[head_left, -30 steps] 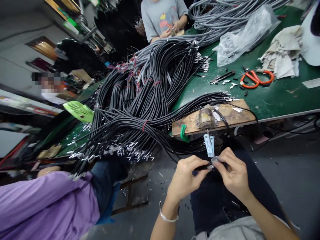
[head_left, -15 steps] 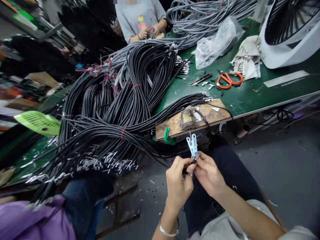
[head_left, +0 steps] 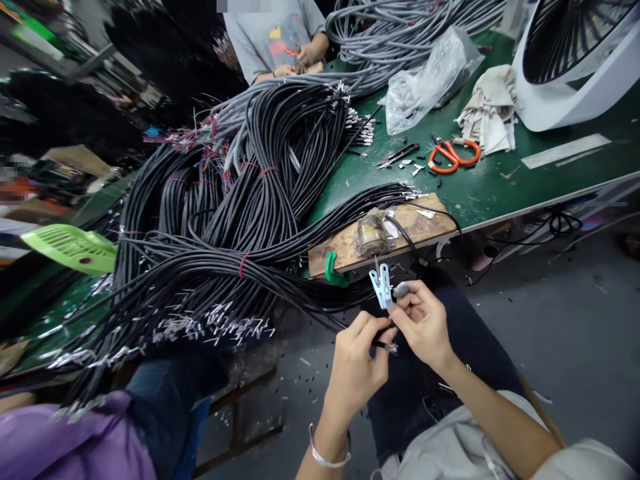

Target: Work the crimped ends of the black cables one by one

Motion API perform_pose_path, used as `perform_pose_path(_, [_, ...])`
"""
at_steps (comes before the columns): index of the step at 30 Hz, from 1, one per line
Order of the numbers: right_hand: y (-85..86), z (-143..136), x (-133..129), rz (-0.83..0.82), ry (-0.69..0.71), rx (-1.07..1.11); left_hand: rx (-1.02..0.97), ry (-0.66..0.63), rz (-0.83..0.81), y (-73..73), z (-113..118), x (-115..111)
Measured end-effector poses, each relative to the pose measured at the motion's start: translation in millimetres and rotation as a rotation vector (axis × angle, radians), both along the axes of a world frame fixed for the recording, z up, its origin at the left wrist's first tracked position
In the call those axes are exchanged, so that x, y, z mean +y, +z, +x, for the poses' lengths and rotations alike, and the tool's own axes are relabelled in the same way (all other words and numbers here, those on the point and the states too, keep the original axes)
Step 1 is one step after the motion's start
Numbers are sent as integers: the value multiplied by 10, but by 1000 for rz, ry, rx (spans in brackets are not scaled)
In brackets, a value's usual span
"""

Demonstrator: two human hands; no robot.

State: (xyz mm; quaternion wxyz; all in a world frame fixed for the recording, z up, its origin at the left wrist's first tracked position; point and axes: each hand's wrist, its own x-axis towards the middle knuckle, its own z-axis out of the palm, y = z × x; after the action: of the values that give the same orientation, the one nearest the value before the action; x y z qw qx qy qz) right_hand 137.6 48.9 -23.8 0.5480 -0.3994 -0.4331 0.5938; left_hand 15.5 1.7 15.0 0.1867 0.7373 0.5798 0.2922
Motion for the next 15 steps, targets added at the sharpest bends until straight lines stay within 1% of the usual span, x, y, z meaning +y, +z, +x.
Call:
perform_pose_path(3, [-43,36,101,-41,38,-53,48,-22,-15,-16,-2,-17])
perform_pose_path(6, [-64,162,169,-25,56,-1,33,8,-24,-27,-11,-37])
perform_pose_path(7, [-67,208,174,12,95,14,23,20,-23,-27,-14,-41])
perform_pose_path(9, [-71,277,158,97,244,32,11,37,-15,-22,-19,-43])
perform_pose_path(11, [-76,282,119,113,372,72,5,47,-15,-12,-19,-36])
perform_pose_path(12, [-78,256,94,91,390,105,-3,52,-18,-8,-14,-32])
perform_pose_path(13, [-79,211,67,53,372,139,-14,63,-22,-5,-6,-27])
perform_pose_path(15, [-81,80,7,-32,268,201,-40,110,-9,-8,28,-21])
